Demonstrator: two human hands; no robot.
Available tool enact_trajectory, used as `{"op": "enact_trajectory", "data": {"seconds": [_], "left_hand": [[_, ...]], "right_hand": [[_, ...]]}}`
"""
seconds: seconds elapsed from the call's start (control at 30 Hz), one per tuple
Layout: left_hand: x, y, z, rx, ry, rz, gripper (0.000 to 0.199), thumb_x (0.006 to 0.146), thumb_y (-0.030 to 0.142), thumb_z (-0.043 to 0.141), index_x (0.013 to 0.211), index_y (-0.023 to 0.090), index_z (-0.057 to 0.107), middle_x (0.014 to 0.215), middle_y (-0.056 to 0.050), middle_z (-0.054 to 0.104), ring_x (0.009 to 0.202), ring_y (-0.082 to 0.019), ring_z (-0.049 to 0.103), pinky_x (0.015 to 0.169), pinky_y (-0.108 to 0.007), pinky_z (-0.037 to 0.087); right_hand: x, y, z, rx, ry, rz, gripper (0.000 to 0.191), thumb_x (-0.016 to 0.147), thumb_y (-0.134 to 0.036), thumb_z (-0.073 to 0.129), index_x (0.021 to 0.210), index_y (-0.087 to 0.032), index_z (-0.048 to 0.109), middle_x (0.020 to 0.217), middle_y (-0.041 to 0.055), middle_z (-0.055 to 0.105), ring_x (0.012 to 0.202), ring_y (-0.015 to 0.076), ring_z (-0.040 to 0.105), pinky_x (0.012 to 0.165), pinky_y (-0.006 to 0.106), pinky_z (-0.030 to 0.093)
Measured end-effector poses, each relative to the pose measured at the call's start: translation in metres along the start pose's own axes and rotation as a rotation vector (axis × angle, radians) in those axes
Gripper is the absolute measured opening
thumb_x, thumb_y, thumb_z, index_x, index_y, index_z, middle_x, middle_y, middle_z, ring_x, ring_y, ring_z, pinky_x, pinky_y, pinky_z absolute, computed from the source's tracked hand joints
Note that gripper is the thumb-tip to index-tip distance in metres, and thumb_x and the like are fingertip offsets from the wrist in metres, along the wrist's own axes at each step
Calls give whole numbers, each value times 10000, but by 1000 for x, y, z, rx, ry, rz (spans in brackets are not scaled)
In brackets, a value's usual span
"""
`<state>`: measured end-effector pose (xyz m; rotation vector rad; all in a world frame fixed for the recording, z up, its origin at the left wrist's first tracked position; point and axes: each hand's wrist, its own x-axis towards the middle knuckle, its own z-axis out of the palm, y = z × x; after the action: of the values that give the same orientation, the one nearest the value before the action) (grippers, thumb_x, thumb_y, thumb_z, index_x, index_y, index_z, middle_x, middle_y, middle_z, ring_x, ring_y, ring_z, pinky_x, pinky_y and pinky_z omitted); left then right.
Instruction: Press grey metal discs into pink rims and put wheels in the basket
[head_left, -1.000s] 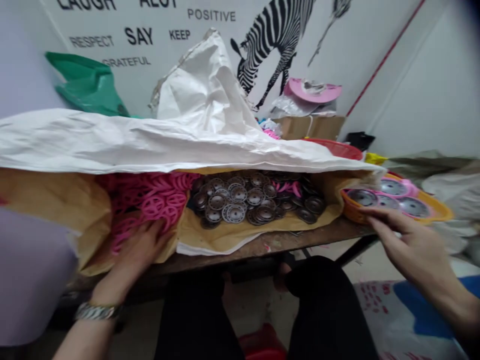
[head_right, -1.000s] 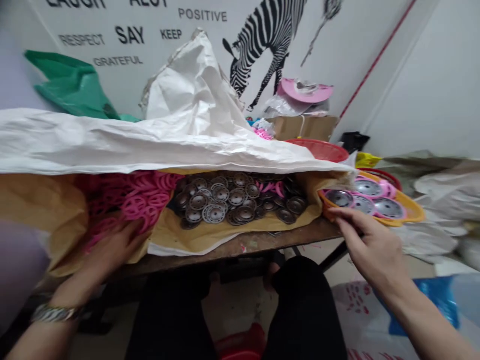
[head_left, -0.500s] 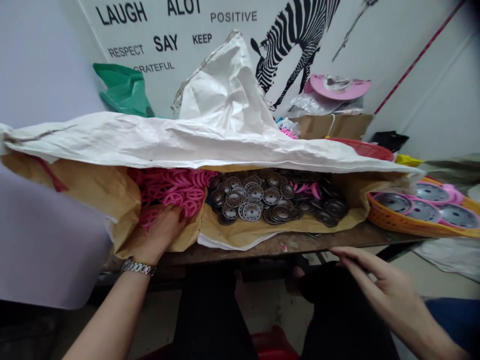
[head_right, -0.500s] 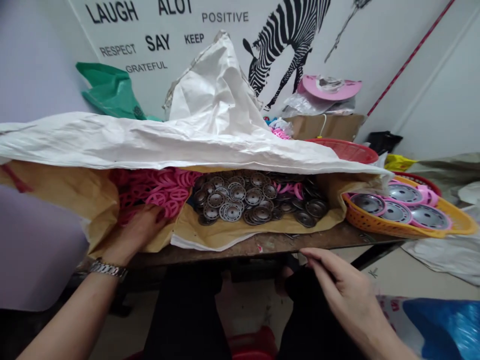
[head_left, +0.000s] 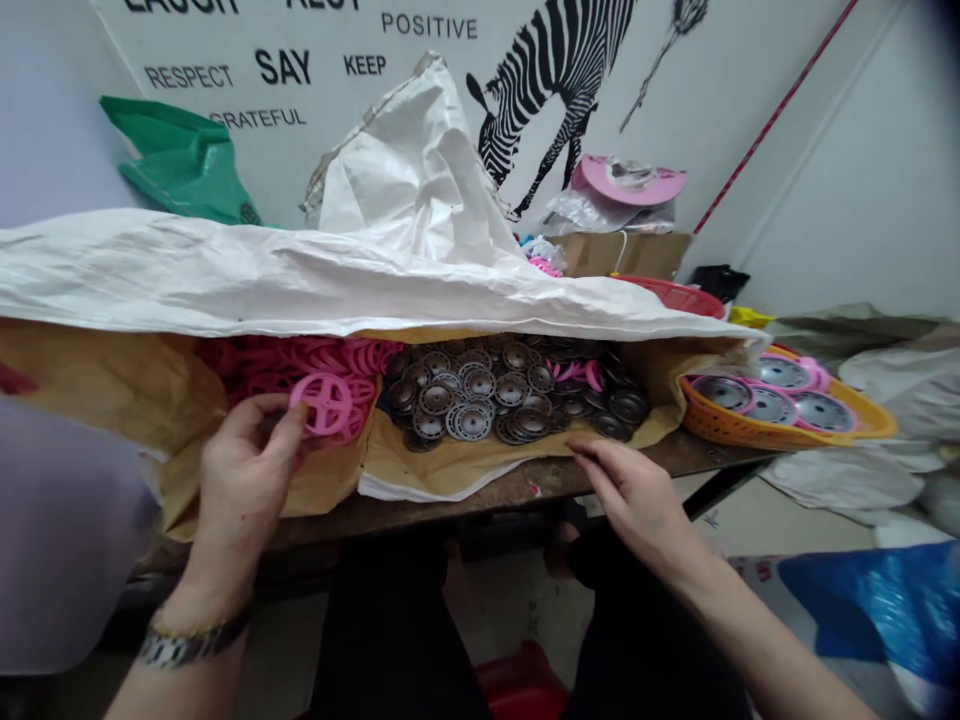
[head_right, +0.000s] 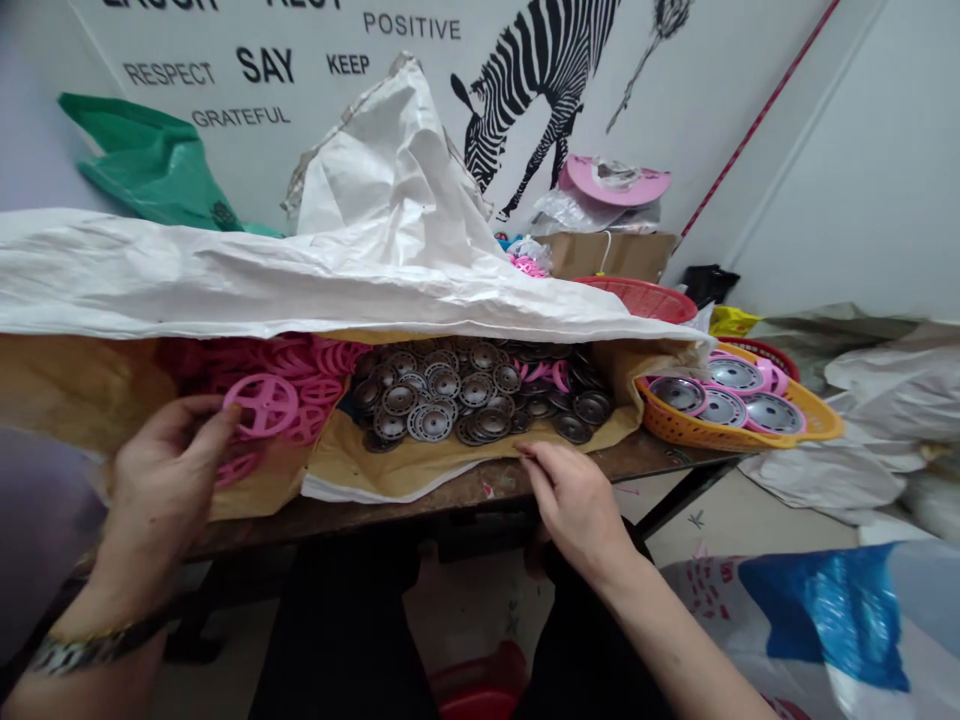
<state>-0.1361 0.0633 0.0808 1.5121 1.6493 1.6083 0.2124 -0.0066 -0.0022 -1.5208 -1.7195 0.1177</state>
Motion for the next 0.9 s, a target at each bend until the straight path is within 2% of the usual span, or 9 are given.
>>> {"op": "enact_trajectory", "data": {"seconds": [0.07, 0.13, 0.23, 0.3, 0.47, 0.57, 0.73, 0.83, 0.9], "left_hand": [[-19, 10, 12, -321, -96, -119, 314, 711, 412, 734, 888, 183, 612, 784, 13, 649, 641, -143, 618, 553, -247, 539], [-39, 16, 25, -482, -215, -222, 345, 666, 398, 779, 862, 175, 603, 780, 10, 651, 628, -145, 629, 522, -251, 561], [-66, 16, 41, -541, -362, -342, 377, 650, 414, 806, 848, 160, 610, 753, 10, 655, 619, -145, 644, 506, -243, 577], [-81, 13, 49, -546, -444, -411, 405, 670, 455, 796, 865, 152, 610, 759, 2, 670, 621, -150, 666, 518, -244, 586], [-99, 2, 62, -523, -572, -549, 479, 688, 517, 772, 910, 146, 566, 784, -37, 716, 608, -193, 722, 517, -241, 579], [-102, -4, 68, -535, -587, -564, 492, 684, 535, 763, 904, 151, 548, 743, -26, 707, 600, -200, 725, 521, -243, 581], [-102, -9, 77, -547, -580, -570, 456, 697, 503, 752, 897, 151, 541, 708, -15, 696, 604, -183, 719, 542, -239, 585], [-103, -11, 80, -568, -572, -579, 447, 698, 490, 755, 900, 155, 540, 703, -7, 686, 609, -171, 711, 548, -237, 584], [-104, -13, 82, -581, -581, -582, 447, 701, 493, 757, 899, 155, 543, 714, -7, 682, 614, -163, 704, 557, -238, 585]], "right_hand": [[21, 0, 9, -92, -26, -29, 280, 964, -303, 457, 1095, -214, 688, 1082, 95, 727, 1030, 269, 662, 935, 411, 505], [41, 0, 18, -200, -80, -31, 287, 962, -289, 474, 1144, -192, 673, 1100, 114, 710, 1053, 279, 644, 945, 406, 493], [65, -2, 31, -388, -186, 2, 320, 950, -333, 543, 1194, -156, 650, 1147, 154, 670, 1104, 303, 607, 937, 400, 484], [75, -4, 37, -499, -238, 27, 351, 936, -401, 577, 1163, -147, 658, 1158, 174, 650, 1107, 323, 595, 905, 404, 487], [83, -8, 43, -557, -269, 83, 391, 898, -489, 616, 1053, -132, 656, 1129, 187, 647, 1059, 336, 610, 838, 397, 489], [82, -7, 43, -430, -230, 147, 369, 859, -429, 676, 1092, -149, 619, 1101, 171, 672, 1019, 318, 632, 824, 377, 477], [77, 2, 42, 21, -88, 319, 313, 790, -276, 679, 1094, -213, 642, 967, 94, 708, 924, 293, 655, 810, 381, 454], [71, 5, 39, 148, -67, 345, 347, 779, -323, 651, 1100, -192, 631, 892, 73, 705, 859, 255, 660, 764, 354, 478], [62, 2, 34, 302, -71, 383, 343, 770, -409, 651, 1024, -182, 627, 820, 55, 700, 751, 218, 654, 675, 316, 485]]}}
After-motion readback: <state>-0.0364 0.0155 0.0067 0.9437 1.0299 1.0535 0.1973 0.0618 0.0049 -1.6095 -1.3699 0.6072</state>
